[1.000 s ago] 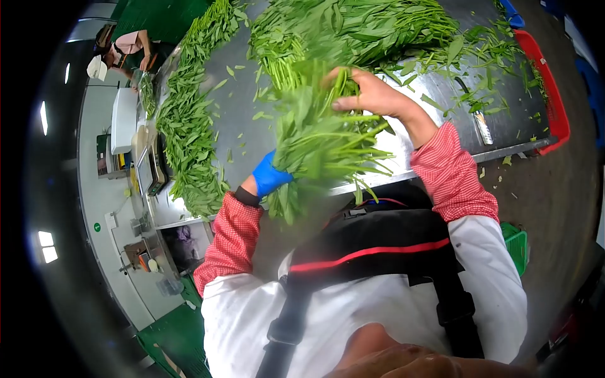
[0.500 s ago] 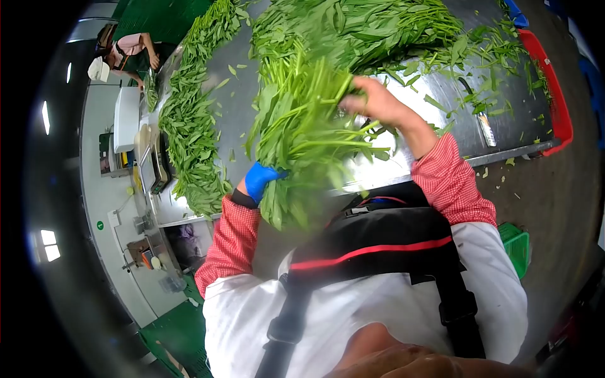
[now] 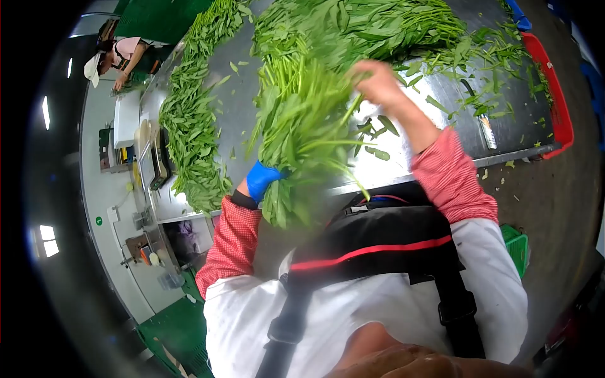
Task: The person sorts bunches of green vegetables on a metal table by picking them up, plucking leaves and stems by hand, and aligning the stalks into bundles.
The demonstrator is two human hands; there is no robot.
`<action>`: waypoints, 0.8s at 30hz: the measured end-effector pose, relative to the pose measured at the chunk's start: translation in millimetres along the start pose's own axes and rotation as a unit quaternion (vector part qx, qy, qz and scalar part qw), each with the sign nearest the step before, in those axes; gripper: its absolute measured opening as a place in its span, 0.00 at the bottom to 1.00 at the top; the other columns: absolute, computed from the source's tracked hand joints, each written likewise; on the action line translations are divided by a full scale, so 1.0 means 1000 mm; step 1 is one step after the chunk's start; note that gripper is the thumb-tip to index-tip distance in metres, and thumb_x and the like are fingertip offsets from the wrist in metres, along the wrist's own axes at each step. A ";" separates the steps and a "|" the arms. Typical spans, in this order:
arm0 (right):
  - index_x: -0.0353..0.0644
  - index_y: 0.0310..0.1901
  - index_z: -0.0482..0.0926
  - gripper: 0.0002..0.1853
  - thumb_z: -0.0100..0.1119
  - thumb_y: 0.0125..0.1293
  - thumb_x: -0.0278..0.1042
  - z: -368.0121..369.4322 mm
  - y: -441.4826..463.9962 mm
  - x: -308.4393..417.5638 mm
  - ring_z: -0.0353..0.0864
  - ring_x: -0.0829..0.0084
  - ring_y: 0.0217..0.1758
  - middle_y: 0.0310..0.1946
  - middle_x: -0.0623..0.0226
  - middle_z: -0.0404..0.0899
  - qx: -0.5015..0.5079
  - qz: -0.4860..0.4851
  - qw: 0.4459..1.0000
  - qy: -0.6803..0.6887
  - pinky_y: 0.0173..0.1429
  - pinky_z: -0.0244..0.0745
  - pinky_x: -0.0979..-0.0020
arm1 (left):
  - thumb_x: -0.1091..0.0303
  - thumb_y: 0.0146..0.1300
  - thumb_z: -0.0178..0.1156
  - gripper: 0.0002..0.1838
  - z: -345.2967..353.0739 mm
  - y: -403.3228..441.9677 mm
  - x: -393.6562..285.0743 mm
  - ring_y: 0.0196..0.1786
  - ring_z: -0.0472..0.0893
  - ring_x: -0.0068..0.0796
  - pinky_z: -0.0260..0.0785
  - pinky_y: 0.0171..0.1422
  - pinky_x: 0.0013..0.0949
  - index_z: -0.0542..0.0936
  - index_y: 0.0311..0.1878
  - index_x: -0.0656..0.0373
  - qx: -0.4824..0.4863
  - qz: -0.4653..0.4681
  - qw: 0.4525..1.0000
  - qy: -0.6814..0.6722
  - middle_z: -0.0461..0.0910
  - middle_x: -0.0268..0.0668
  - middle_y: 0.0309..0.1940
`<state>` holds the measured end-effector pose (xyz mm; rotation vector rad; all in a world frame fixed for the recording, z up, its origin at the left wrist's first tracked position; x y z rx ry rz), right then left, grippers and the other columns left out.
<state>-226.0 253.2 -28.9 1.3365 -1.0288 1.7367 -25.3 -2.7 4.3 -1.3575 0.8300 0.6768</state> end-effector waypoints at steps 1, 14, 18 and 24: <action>0.40 0.39 0.77 0.10 0.60 0.53 0.24 -0.022 0.004 0.009 0.61 0.87 0.13 0.25 0.70 0.76 -0.043 0.037 0.995 0.087 0.14 0.52 0.85 | 0.78 0.54 0.56 0.27 0.006 -0.007 -0.007 0.52 0.76 0.30 0.69 0.59 0.33 0.70 0.61 0.63 0.006 -0.002 1.000 0.016 0.76 0.38 0.52; 0.37 0.50 0.78 0.22 0.59 0.58 0.43 0.054 -0.021 -0.014 0.79 0.60 0.50 0.47 0.52 0.79 0.080 -0.050 0.955 -0.281 0.54 0.72 0.61 | 0.67 0.55 0.57 0.21 -0.012 -0.003 0.047 0.36 0.82 0.41 0.76 0.44 0.42 0.73 0.50 0.68 0.058 -0.029 0.971 -0.229 0.80 0.46 0.34; 0.43 0.41 0.78 0.09 0.58 0.61 0.36 -0.037 0.002 -0.016 0.63 0.84 0.15 0.18 0.74 0.72 -0.131 0.039 0.989 0.053 0.19 0.58 0.82 | 0.70 0.55 0.55 0.24 0.001 -0.026 0.031 0.36 0.82 0.39 0.77 0.39 0.38 0.70 0.56 0.70 -0.033 -0.017 0.975 -0.221 0.80 0.46 0.36; 0.42 0.45 0.74 0.13 0.57 0.65 0.40 -0.031 -0.033 -0.063 0.71 0.82 0.23 0.26 0.68 0.76 -0.013 0.188 0.963 0.193 0.21 0.64 0.82 | 0.69 0.51 0.55 0.29 -0.021 -0.025 0.039 0.37 0.82 0.46 0.78 0.43 0.43 0.68 0.57 0.73 0.074 0.041 0.941 -0.328 0.79 0.56 0.42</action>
Point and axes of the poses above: each hand's wrist, its own y-axis towards the middle knuckle, its own z-axis out of the palm, x = y × z, the point moved 5 cm from there along y, towards the middle knuckle
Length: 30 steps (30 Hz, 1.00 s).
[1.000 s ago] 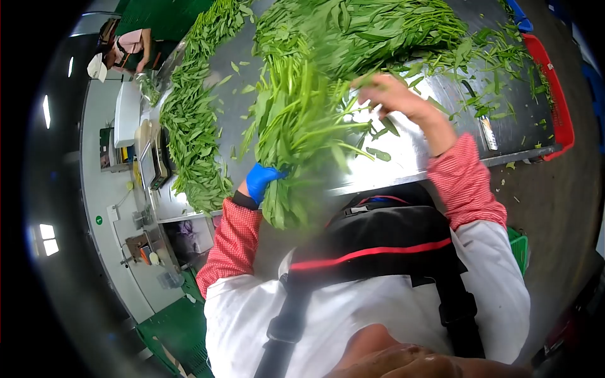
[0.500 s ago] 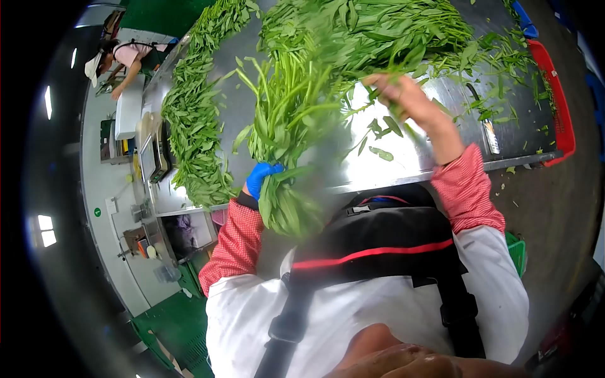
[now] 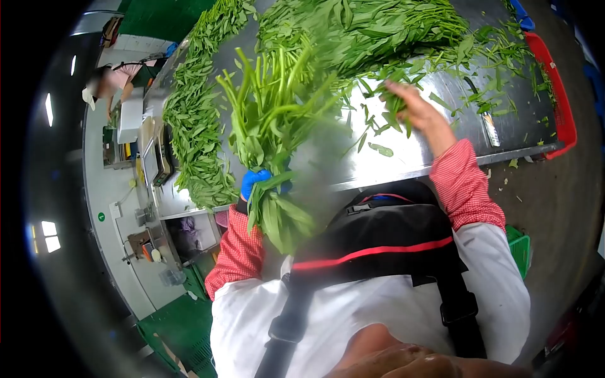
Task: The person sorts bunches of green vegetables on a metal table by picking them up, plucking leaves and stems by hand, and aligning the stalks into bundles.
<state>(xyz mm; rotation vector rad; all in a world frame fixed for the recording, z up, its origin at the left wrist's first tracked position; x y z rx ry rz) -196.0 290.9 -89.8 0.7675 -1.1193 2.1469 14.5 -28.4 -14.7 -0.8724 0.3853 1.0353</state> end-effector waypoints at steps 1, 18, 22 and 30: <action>0.43 0.48 0.74 0.15 0.58 0.65 0.42 0.022 -0.005 -0.013 0.74 0.79 0.28 0.33 0.66 0.77 0.117 0.037 0.990 0.069 0.26 0.69 0.78 | 0.69 0.51 0.55 0.29 0.015 0.004 -0.001 0.38 0.82 0.47 0.78 0.43 0.43 0.68 0.57 0.73 0.005 0.005 1.000 -0.027 0.78 0.56 0.43; 0.37 0.48 0.76 0.14 0.58 0.60 0.28 0.065 0.043 -0.019 0.76 0.73 0.44 0.46 0.63 0.75 0.281 -0.207 0.936 -0.048 0.43 0.75 0.74 | 0.78 0.51 0.58 0.27 0.067 0.028 -0.029 0.48 0.78 0.44 0.71 0.53 0.37 0.72 0.58 0.57 0.039 0.163 0.506 0.846 0.77 0.48 0.49; 0.37 0.44 0.79 0.13 0.58 0.56 0.27 0.085 0.021 0.029 0.77 0.74 0.32 0.37 0.66 0.80 0.201 -0.222 0.949 -0.101 0.33 0.73 0.74 | 0.83 0.43 0.58 0.35 0.082 0.036 -0.048 0.47 0.76 0.49 0.71 0.49 0.41 0.71 0.60 0.50 -0.100 0.190 0.450 0.867 0.76 0.46 0.45; 0.40 0.47 0.77 0.13 0.56 0.66 0.38 0.015 -0.036 0.119 0.65 0.84 0.20 0.23 0.73 0.69 0.344 -0.236 0.866 0.275 0.19 0.58 0.83 | 0.85 0.42 0.55 0.36 0.070 0.018 -0.088 0.34 0.75 0.48 0.69 0.35 0.45 0.71 0.59 0.48 -0.210 0.197 0.373 0.882 0.72 0.43 0.32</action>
Point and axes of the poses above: each hand's wrist, its own y-axis towards the middle knuckle, its own z-axis out of the palm, x = y × z, the point moved 5 cm from there along y, towards the middle knuckle
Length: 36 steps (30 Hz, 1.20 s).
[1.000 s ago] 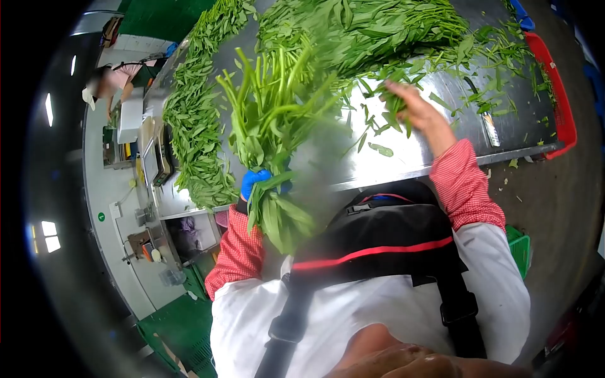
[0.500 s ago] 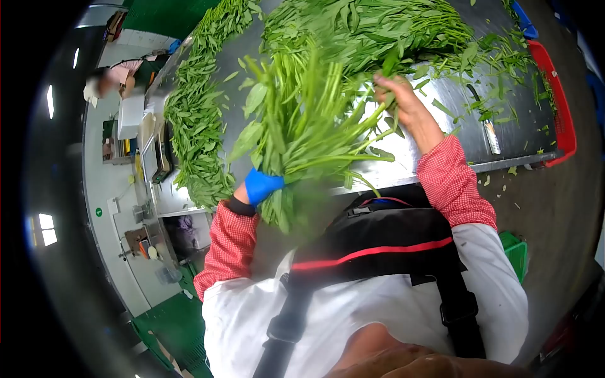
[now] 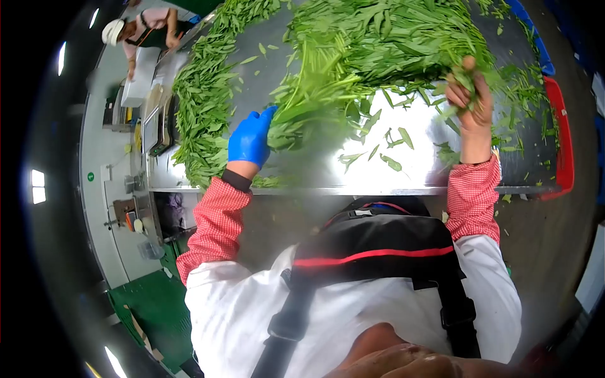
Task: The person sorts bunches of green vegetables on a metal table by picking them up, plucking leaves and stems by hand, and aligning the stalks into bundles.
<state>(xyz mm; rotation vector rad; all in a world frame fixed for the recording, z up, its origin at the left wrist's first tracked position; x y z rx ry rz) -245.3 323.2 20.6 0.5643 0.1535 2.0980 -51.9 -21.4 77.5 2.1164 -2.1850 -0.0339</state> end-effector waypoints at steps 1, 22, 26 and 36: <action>0.39 0.48 0.77 0.16 0.57 0.65 0.42 -0.009 0.000 -0.013 0.69 0.80 0.23 0.26 0.69 0.72 -0.049 0.103 0.983 -0.142 0.22 0.62 0.81 | 0.85 0.42 0.56 0.36 0.000 0.001 0.005 0.34 0.75 0.49 0.69 0.35 0.45 0.71 0.59 0.48 0.005 -0.016 1.000 0.017 0.73 0.44 0.32; 0.40 0.49 0.75 0.15 0.53 0.66 0.39 -0.080 0.011 -0.109 0.69 0.80 0.25 0.31 0.68 0.76 -0.289 0.156 0.855 -0.402 0.27 0.64 0.78 | 0.83 0.44 0.57 0.32 -0.005 -0.033 0.009 0.36 0.77 0.49 0.71 0.36 0.44 0.71 0.58 0.51 -0.010 -0.057 0.998 0.008 0.74 0.45 0.34; 0.39 0.52 0.74 0.20 0.55 0.66 0.46 0.005 0.020 -0.113 0.66 0.86 0.21 0.30 0.72 0.75 -0.268 0.129 0.782 -0.548 0.21 0.59 0.82 | 0.83 0.44 0.57 0.32 -0.005 -0.043 0.024 0.36 0.77 0.49 0.71 0.36 0.45 0.71 0.57 0.52 -0.024 -0.065 0.998 -0.001 0.74 0.45 0.34; 0.38 0.34 0.73 0.12 0.59 0.63 0.39 -0.009 0.049 -0.146 0.63 0.83 0.15 0.19 0.72 0.70 -0.289 0.147 0.840 -0.435 0.19 0.58 0.79 | 0.82 0.45 0.57 0.32 0.000 -0.058 0.055 0.34 0.77 0.48 0.71 0.35 0.45 0.71 0.58 0.49 -0.040 -0.042 0.998 0.019 0.74 0.44 0.33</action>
Point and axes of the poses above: each hand's wrist, its own y-axis towards the middle knuckle, its own z-axis out of the palm, x = y × z, the point moved 5 cm from there along y, towards the middle knuckle
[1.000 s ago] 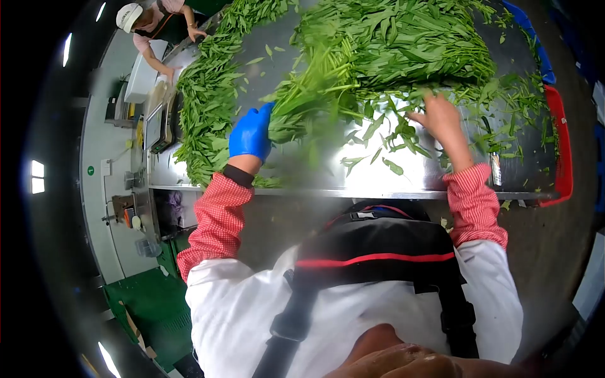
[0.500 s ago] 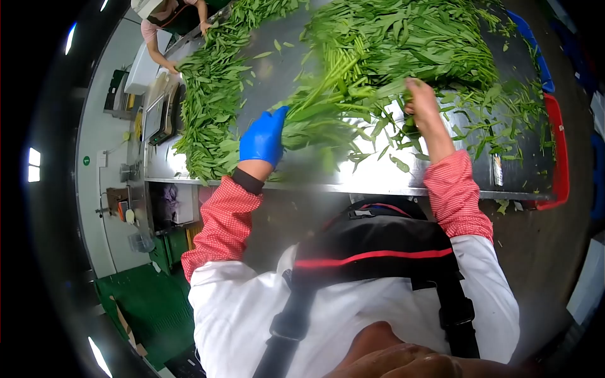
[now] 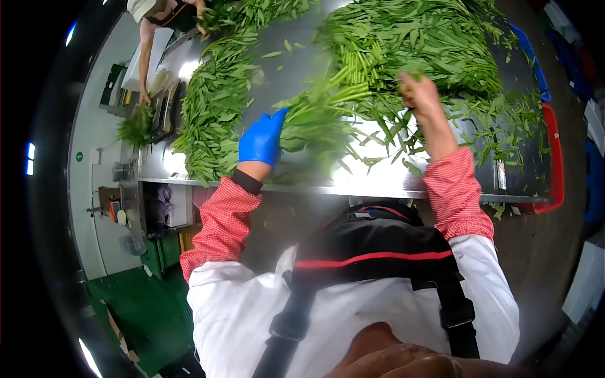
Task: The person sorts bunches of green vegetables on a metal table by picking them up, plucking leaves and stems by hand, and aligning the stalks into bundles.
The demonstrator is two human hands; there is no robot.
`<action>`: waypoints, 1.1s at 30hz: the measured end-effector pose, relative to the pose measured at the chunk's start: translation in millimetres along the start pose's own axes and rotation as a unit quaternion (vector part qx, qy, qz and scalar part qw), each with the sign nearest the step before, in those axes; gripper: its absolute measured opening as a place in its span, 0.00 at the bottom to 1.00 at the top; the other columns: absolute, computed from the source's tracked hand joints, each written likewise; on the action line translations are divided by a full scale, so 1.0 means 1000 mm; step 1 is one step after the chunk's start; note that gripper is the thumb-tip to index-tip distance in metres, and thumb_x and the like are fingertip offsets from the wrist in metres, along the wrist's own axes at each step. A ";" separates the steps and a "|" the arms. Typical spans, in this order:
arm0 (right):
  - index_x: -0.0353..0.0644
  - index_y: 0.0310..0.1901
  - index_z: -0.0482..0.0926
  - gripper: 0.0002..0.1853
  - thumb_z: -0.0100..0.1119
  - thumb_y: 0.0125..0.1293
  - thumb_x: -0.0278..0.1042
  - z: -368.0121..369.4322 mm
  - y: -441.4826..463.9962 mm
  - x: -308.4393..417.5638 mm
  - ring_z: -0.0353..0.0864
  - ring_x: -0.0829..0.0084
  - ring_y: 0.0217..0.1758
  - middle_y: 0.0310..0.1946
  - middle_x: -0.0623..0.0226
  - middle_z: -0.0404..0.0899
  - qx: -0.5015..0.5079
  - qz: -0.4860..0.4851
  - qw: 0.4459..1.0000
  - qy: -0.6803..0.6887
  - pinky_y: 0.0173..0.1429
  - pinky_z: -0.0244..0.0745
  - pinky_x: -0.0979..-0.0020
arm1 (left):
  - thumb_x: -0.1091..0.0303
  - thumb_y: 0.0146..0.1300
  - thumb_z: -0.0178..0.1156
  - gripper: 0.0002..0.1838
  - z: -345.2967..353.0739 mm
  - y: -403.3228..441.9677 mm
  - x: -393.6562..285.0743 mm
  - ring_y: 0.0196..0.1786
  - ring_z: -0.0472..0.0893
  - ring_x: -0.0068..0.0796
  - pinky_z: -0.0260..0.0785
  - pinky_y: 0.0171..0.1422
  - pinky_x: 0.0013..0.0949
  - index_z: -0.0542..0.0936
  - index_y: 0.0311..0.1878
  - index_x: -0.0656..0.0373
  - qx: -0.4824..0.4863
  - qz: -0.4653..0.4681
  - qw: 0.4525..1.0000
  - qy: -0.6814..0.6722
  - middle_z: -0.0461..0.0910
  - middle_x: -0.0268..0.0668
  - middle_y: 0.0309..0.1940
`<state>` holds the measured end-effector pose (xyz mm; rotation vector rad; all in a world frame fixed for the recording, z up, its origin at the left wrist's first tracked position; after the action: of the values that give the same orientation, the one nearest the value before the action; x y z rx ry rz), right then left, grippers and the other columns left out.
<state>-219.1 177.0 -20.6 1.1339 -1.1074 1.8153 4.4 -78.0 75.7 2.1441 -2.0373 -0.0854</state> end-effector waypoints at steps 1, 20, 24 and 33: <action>0.40 0.32 0.72 0.11 0.59 0.63 0.38 -0.007 -0.001 -0.001 0.62 0.84 0.14 0.18 0.74 0.69 0.045 -0.002 0.997 0.058 0.19 0.56 0.79 | 0.82 0.45 0.57 0.32 0.003 -0.003 0.007 0.34 0.77 0.48 0.71 0.35 0.45 0.71 0.58 0.49 -0.001 -0.008 1.000 0.000 0.74 0.44 0.33; 0.39 0.38 0.72 0.17 0.57 0.64 0.47 0.084 -0.046 0.016 0.61 0.84 0.16 0.20 0.71 0.71 0.028 -0.035 0.999 -0.011 0.20 0.56 0.81 | 0.84 0.44 0.55 0.37 0.017 -0.016 0.067 0.36 0.75 0.49 0.69 0.36 0.45 0.69 0.61 0.48 -0.014 -0.017 0.999 -0.032 0.72 0.44 0.35; 0.33 0.50 0.75 0.32 0.56 0.61 0.59 0.173 -0.064 -0.014 0.74 0.79 0.21 0.23 0.68 0.78 0.134 0.025 0.968 -0.211 0.29 0.70 0.74 | 0.85 0.43 0.55 0.37 0.017 -0.011 0.060 0.39 0.75 0.49 0.70 0.39 0.44 0.68 0.62 0.50 -0.016 0.007 0.999 -0.040 0.73 0.44 0.37; 0.37 0.41 0.74 0.11 0.59 0.63 0.34 0.089 -0.026 -0.028 0.66 0.81 0.18 0.19 0.70 0.71 0.046 -0.012 0.988 0.145 0.20 0.59 0.79 | 0.88 0.37 0.61 0.40 0.024 -0.011 0.063 0.51 0.74 0.51 0.68 0.54 0.40 0.69 0.61 0.57 -0.053 0.061 0.987 -0.142 0.75 0.47 0.49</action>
<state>-158.2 102.0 -17.4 0.8939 -0.8454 1.9558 15.4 -142.8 55.8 2.0355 -2.2517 -0.4983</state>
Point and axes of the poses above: each hand's wrist, its own y-axis towards the middle knuckle, its own z-axis out of the palm, x = y × z, the point moved 5 cm from there along y, towards the middle knuckle
